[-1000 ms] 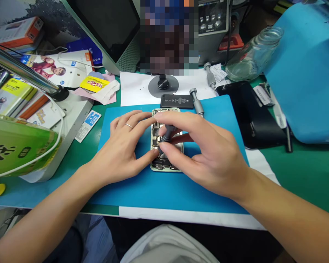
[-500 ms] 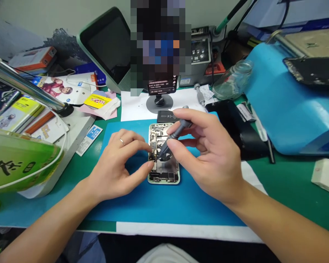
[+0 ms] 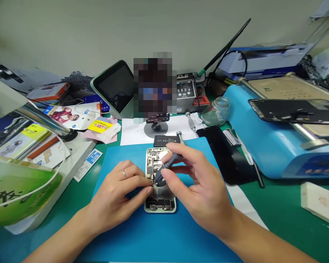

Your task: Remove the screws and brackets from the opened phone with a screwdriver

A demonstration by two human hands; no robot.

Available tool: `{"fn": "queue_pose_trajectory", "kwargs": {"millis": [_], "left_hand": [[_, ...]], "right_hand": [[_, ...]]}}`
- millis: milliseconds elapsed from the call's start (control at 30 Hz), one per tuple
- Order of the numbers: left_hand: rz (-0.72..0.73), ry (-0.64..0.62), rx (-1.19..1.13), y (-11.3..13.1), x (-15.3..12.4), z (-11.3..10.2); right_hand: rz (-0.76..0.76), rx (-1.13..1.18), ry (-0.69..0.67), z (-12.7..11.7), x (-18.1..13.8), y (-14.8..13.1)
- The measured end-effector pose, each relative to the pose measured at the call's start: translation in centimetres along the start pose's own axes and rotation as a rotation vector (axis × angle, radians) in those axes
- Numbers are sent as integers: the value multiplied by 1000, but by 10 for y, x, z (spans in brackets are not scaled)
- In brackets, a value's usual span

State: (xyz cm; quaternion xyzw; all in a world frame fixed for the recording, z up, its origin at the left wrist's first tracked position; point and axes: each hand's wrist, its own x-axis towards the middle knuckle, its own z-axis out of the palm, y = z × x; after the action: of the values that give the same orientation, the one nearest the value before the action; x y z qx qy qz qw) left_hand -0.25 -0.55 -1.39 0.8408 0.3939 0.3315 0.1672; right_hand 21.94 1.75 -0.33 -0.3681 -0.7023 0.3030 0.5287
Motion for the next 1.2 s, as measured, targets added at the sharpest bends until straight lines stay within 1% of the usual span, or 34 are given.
{"fn": "queue_pose_trajectory", "kwargs": {"millis": [167,400,633,767,967,1200], "left_hand": [[10,28,-7,0,0,0],[61,124,9,2,2,-2],[94,169,-3,2,3,-4],[102,183,-2,2,3,-4],[96,180,7,2,4,-5],[113,180,2,2,4,-5]], "right_hand": [[38,4,33,-1,2,-1],[168,70,111,-1,12,-1],[272,101,122,-2,16,0],[282,94,133,-3,16,-1],[246,145,112,-1,19,-1],[267,159,117,-4,19,0]]}}
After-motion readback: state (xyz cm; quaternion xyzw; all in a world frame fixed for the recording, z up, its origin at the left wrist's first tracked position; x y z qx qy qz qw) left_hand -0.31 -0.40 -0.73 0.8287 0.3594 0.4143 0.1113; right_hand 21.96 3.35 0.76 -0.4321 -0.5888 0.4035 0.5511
